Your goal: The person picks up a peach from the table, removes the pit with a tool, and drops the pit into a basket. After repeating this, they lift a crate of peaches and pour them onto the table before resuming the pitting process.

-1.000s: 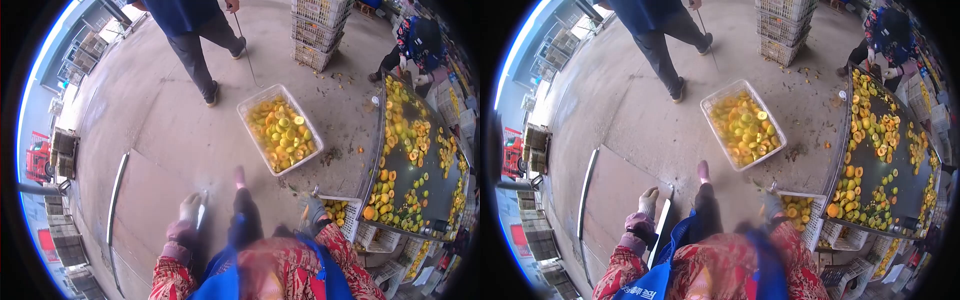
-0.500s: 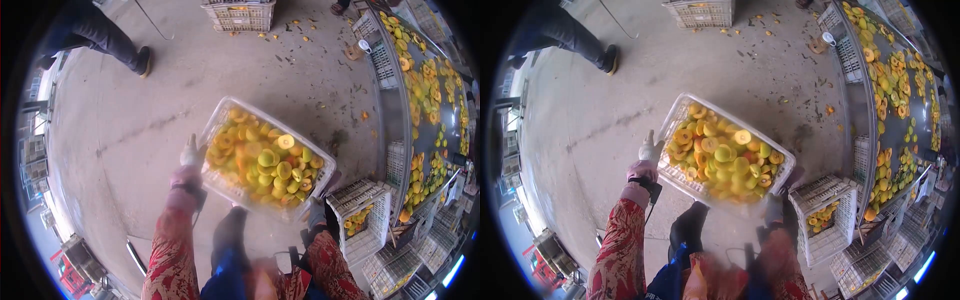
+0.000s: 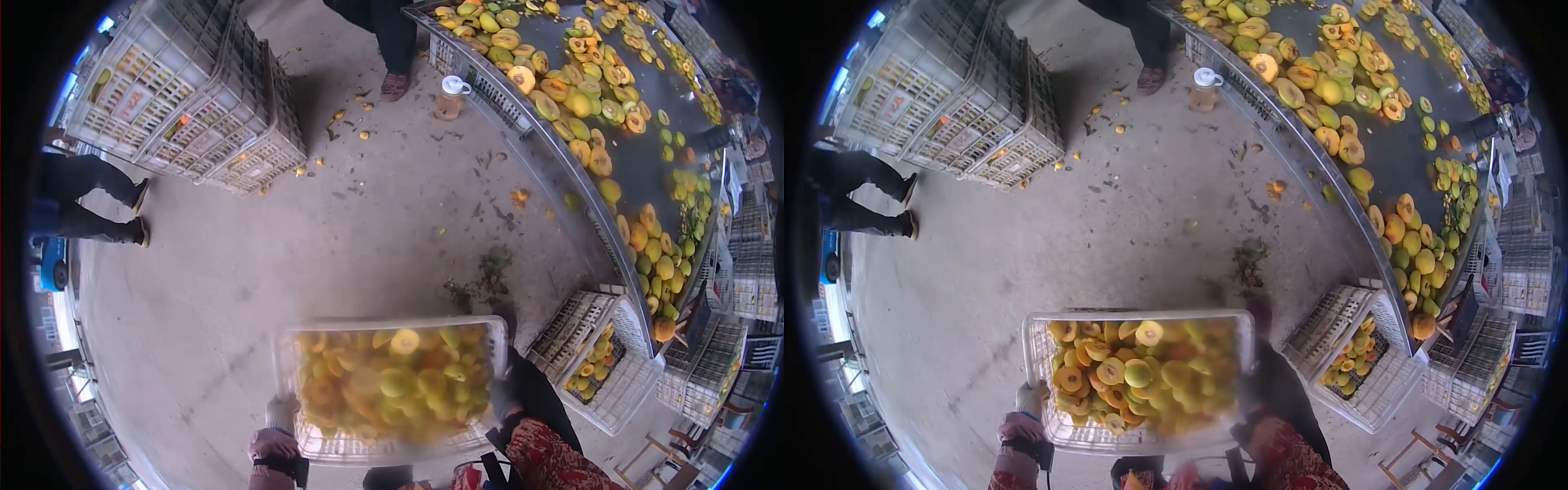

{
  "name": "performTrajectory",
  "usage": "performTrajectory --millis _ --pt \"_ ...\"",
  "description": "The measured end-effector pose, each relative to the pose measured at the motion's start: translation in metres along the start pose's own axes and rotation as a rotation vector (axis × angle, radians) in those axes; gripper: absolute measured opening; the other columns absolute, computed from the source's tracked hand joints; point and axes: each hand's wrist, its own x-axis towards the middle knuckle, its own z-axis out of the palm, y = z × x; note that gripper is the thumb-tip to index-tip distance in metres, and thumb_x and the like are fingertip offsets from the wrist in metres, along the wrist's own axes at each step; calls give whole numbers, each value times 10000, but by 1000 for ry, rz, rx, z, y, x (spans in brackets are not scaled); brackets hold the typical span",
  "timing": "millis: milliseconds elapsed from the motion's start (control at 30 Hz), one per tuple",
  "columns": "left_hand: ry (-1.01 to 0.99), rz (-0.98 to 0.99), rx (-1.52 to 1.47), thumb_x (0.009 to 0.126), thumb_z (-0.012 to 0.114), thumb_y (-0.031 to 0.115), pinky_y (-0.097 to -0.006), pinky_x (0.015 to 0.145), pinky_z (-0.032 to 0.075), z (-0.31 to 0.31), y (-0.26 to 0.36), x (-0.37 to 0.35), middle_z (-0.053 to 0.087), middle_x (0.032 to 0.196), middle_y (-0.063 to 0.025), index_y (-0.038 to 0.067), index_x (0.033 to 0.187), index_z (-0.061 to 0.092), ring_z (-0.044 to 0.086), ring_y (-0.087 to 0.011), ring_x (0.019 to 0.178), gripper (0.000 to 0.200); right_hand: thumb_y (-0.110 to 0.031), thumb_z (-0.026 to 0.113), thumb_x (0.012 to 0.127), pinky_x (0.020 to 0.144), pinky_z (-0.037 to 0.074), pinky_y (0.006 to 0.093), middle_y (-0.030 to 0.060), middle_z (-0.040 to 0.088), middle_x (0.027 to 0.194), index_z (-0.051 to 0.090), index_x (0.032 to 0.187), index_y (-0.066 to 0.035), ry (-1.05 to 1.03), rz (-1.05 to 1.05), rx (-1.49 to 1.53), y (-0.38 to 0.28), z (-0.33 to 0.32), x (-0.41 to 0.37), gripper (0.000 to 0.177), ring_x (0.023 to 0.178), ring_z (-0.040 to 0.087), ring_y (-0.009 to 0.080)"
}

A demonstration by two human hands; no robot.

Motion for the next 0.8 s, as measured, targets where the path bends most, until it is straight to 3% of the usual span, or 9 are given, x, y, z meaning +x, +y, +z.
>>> performTrajectory --millis 167,233,300,367,467,567,633,767,800 --pt "97 -64 127 628 678 -34 -264 572 479 -67 113 -148 610 729 -64 -35 905 625 585 -153 630 283 -139 532 838 637 499 405 163 633 795 665 880 -73 -390 -126 -557 -77 -40 2 154 741 639 304" --pt "175 -69 87 618 668 -49 -277 512 459 -90 157 -211 608 696 -82 -57 922 597 578 -176 563 312 -138 558 802 701 507 409 199 640 838 663 897 -56 -576 -933 -727 -154 -72 -46 164 797 637 343" --pt "178 -23 37 640 623 -74 -288 483 462 -111 203 -272 596 655 -101 -55 899 583 582 -196 528 263 -119 558 789 718 510 409 217 640 858 664 906 -52 -564 -1010 -537 -201 -94 -71 172 807 636 345" --pt "212 -1 -16 661 597 -72 -291 465 460 -130 239 -308 597 655 -122 -55 897 573 576 -201 506 237 -90 538 802 700 518 386 205 643 846 663 896 -50 -644 -1106 -861 -216 -100 -65 162 805 645 331" --pt "233 73 35 681 574 -63 -293 456 454 -122 311 -350 574 636 -116 -60 897 558 558 -200 487 216 -97 515 827 651 508 366 175 621 768 651 871 -34 -641 -1129 -753 -307 -176 -104 156 729 621 288" --pt "151 187 35 697 573 -36 -288 467 453 -104 365 -378 551 637 -90 -61 911 551 541 -190 495 217 -104 493 852 603 497 346 146 599 690 638 847 -18 -453 -1126 -668 -370 -267 -135 169 653 597 244" --pt "-28 293 -61 725 586 3 -291 506 462 -71 396 -394 555 660 -87 -52 925 552 546 -182 543 211 -135 528 837 571 467 346 131 590 686 624 812 -23 -313 -729 -34 -384 -312 -150 150 643 581 226" --pt "-277 486 48 854 587 240 -285 568 464 7 462 -388 562 677 -65 -32 951 557 553 -167 601 290 -79 534 813 619 482 340 80 629 827 638 858 -55 31 -868 -310 -369 -377 -114 116 730 611 224" --pt "-314 671 236 872 574 306 -276 567 460 25 474 -355 562 678 -57 -28 959 556 549 -161 597 345 -75 545 810 591 463 317 53 608 798 626 841 -59 -35 -539 138 -373 -391 -110 89 702 589 186"
